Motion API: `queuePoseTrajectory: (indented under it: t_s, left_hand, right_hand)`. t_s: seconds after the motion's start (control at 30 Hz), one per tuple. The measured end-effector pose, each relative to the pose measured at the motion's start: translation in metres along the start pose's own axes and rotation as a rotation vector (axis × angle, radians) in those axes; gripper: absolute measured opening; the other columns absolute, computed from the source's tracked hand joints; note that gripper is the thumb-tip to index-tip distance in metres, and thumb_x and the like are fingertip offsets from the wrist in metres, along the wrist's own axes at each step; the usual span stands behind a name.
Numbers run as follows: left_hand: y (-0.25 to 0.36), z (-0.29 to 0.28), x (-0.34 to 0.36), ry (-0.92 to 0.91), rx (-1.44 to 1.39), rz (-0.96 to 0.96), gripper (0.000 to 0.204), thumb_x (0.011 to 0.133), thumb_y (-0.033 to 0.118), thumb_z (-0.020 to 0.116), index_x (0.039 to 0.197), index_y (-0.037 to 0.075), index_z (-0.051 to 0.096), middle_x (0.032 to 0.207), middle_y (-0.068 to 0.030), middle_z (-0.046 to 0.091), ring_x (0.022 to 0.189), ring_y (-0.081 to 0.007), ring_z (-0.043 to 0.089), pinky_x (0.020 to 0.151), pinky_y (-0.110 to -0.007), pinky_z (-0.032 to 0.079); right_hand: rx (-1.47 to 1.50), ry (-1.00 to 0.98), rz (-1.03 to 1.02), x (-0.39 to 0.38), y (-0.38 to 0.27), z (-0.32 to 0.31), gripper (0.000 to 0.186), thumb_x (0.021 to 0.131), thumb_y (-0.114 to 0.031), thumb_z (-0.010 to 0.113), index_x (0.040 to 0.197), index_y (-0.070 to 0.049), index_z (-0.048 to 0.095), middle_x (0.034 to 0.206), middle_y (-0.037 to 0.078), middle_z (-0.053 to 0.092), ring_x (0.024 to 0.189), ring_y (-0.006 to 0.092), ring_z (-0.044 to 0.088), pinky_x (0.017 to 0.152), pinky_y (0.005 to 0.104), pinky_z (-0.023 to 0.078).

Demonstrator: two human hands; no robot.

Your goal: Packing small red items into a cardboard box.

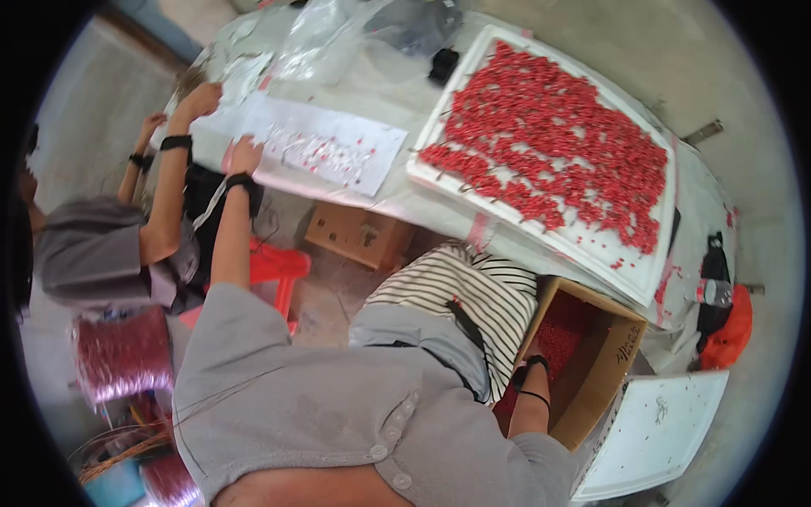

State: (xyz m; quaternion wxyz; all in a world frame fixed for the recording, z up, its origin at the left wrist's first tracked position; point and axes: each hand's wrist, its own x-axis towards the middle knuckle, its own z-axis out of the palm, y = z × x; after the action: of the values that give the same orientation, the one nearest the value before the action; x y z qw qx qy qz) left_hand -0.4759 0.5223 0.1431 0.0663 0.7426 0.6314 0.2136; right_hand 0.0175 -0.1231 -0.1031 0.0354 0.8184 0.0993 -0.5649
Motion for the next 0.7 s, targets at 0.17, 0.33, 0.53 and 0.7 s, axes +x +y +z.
queuePoseTrajectory:
  t_s: [0.17, 0.33, 0.53, 0.7]
  left_hand:
    - [-0.033, 0.027, 0.012, -0.216, 0.464, 0.14, 0.017, 0.064, 0.016, 0.044, 0.068, 0.001, 0.052, 0.074, -0.0166, 0.052, 0.074, -0.0314, 0.049, 0.064, -0.037, 0.039]
    - [-0.016, 0.008, 0.013, -0.394, 0.543, 0.239, 0.036, 0.064, 0.035, 0.047, 0.072, 0.0, 0.054, 0.077, -0.0188, 0.053, 0.075, -0.0317, 0.05, 0.064, -0.038, 0.039]
    - [0.024, -0.011, 0.001, -0.148, 0.311, 0.021, 0.034, 0.062, 0.032, 0.047, 0.078, 0.003, 0.055, 0.081, -0.0166, 0.053, 0.076, -0.0305, 0.05, 0.067, -0.037, 0.038]
    - [0.015, -0.013, 0.02, -0.336, 0.501, 0.048, 0.033, 0.061, 0.032, 0.048, 0.08, 0.006, 0.056, 0.082, -0.0149, 0.054, 0.073, -0.0292, 0.051, 0.066, -0.036, 0.039]
  right_hand:
    - [0.404, 0.061, 0.192, -0.038, -0.028, -0.003, 0.054, 0.068, -0.027, 0.049, 0.113, -0.01, 0.024, 0.095, 0.019, 0.046, 0.083, 0.0265, 0.048, 0.066, 0.0367, 0.041]
    - [0.169, 0.139, -0.742, -0.072, -0.029, -0.009, 0.043, 0.075, -0.026, 0.036, 0.112, -0.008, 0.026, 0.108, 0.02, 0.035, 0.094, 0.0299, 0.042, 0.073, 0.036, 0.039]
    - [0.466, 0.128, 0.004, -0.06, -0.038, -0.006, 0.071, 0.056, 0.003, 0.052, 0.115, -0.004, 0.013, 0.114, 0.011, 0.032, 0.099, 0.022, 0.036, 0.068, 0.0341, 0.041]
    - [-0.219, 0.415, -0.167, -0.064, -0.03, -0.003, 0.057, 0.063, -0.007, 0.048, 0.115, -0.006, 0.023, 0.113, 0.016, 0.032, 0.094, 0.0311, 0.041, 0.067, 0.0347, 0.042]
